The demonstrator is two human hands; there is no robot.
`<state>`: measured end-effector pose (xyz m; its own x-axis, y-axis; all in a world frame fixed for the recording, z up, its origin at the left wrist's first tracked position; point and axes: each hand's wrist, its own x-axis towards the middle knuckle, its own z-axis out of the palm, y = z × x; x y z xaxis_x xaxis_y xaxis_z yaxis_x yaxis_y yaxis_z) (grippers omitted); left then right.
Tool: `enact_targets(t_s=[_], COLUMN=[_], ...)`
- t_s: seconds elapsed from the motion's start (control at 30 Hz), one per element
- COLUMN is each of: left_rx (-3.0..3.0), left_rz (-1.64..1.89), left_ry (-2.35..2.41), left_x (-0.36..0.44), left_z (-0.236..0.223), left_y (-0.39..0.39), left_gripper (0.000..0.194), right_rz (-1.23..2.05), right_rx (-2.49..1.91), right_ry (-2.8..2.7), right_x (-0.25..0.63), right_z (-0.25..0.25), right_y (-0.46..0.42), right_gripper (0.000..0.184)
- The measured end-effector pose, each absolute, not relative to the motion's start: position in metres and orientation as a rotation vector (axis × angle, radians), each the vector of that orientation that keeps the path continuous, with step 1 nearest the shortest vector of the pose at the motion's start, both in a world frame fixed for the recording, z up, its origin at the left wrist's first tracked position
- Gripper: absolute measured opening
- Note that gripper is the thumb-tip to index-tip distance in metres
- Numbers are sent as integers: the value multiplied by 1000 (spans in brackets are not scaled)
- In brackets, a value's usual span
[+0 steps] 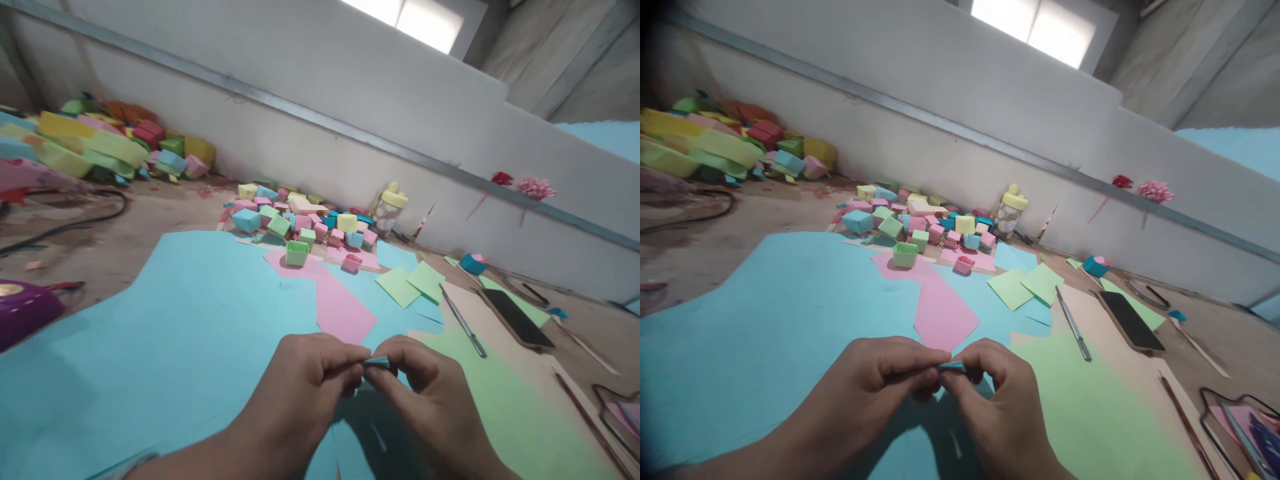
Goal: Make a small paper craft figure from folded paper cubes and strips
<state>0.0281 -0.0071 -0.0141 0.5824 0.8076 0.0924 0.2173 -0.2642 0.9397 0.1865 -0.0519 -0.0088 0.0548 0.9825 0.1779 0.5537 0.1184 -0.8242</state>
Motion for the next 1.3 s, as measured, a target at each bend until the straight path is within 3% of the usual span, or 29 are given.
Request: enact_targets(t_s=[0.2, 0.43, 0.6, 0.7, 0.8, 0.93, 1.03, 1.2, 1.3], left_rx=[1816, 1730, 1602, 1620, 1629, 1665, 1719, 1391, 1257], left_rz=[858, 778, 740, 752, 796, 803, 770, 632, 602], left_ry=[845, 867, 904, 914, 909, 898, 877, 813, 673], left_x=[27, 29, 30, 30, 30, 27, 26, 27, 28], left_z=[-13, -9, -5, -3, -4, -8, -5, 0, -4], left_y=[-6, -7, -6, -5, -4, -3, -2, -2, 0], left_gripper=[25, 46, 16, 15, 17, 15, 11, 6, 12], right_rz=[1116, 1078, 1357, 1503, 1369, 897, 730, 1026, 1272], right_rx=[-1379, -1457, -1306, -1221, -1340, -1456, -1489, -1456, -1327], right_ry=[-1323, -1339, -984, -896, -1116, -1554, -1703, -1488, -1201], right_x=[180, 190, 187, 187, 188, 189, 188, 189, 190], right_z=[-10, -4, -13, -16, -11, -1, 1, -1, -4], right_y=[-49, -47, -44, -43, -45, -50, -53, -54, -52], right_gripper=[9, 5, 16, 20, 15, 6, 9, 18, 24])
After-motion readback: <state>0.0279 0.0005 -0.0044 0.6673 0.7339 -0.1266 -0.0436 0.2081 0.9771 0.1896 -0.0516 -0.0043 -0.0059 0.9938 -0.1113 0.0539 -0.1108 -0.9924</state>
